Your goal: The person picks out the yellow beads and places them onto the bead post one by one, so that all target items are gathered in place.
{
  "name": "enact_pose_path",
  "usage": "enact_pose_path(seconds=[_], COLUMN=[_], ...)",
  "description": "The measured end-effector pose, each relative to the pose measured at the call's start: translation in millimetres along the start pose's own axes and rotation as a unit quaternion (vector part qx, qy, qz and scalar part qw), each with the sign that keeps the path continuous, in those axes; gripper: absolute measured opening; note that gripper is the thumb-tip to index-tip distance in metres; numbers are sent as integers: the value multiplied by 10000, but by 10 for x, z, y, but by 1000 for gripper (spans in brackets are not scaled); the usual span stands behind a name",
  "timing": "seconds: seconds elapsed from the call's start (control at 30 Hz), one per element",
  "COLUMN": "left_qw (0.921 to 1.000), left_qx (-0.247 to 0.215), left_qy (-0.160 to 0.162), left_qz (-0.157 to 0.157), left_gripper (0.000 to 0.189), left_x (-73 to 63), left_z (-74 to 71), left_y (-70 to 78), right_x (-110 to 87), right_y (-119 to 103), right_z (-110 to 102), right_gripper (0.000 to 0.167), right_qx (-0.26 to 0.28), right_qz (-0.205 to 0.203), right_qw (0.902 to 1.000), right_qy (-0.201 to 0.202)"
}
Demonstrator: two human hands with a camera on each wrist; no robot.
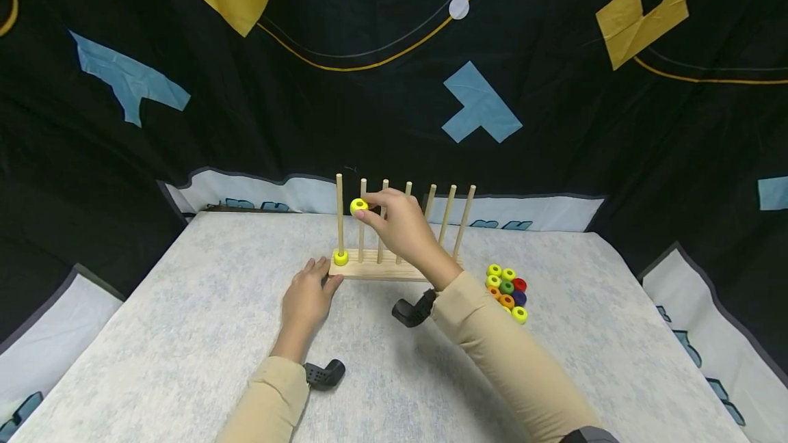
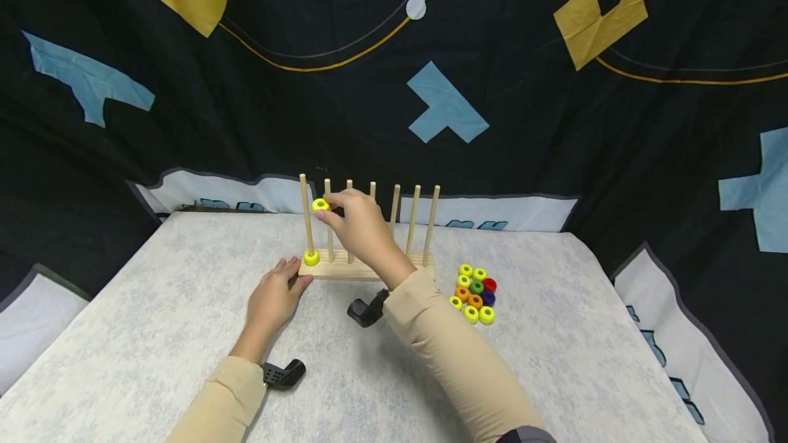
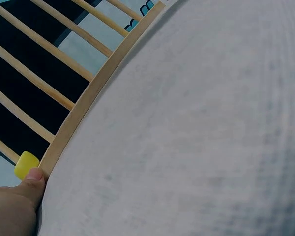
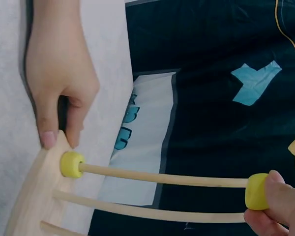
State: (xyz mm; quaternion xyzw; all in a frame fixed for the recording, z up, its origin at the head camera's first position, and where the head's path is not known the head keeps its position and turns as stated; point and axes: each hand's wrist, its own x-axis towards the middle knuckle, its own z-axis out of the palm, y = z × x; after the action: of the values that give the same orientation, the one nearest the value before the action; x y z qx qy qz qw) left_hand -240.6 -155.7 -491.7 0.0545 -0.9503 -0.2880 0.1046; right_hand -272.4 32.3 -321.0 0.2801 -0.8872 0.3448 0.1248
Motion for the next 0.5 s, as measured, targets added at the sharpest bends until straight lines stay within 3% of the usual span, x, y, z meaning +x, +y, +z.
enact_pose_path(seconds=[0.5], left_qw=[10000], left_qx=[29], left_qy=[21], left_qz=[-40], left_gripper=[57], left_x=[12], left_z=[15], left_y=[-5], right_x=[404], right_y=[-268], right_z=[5], right_gripper=[40], right_qx=[-79], right_qz=[466], right_qw=[9980], right_qy=[429])
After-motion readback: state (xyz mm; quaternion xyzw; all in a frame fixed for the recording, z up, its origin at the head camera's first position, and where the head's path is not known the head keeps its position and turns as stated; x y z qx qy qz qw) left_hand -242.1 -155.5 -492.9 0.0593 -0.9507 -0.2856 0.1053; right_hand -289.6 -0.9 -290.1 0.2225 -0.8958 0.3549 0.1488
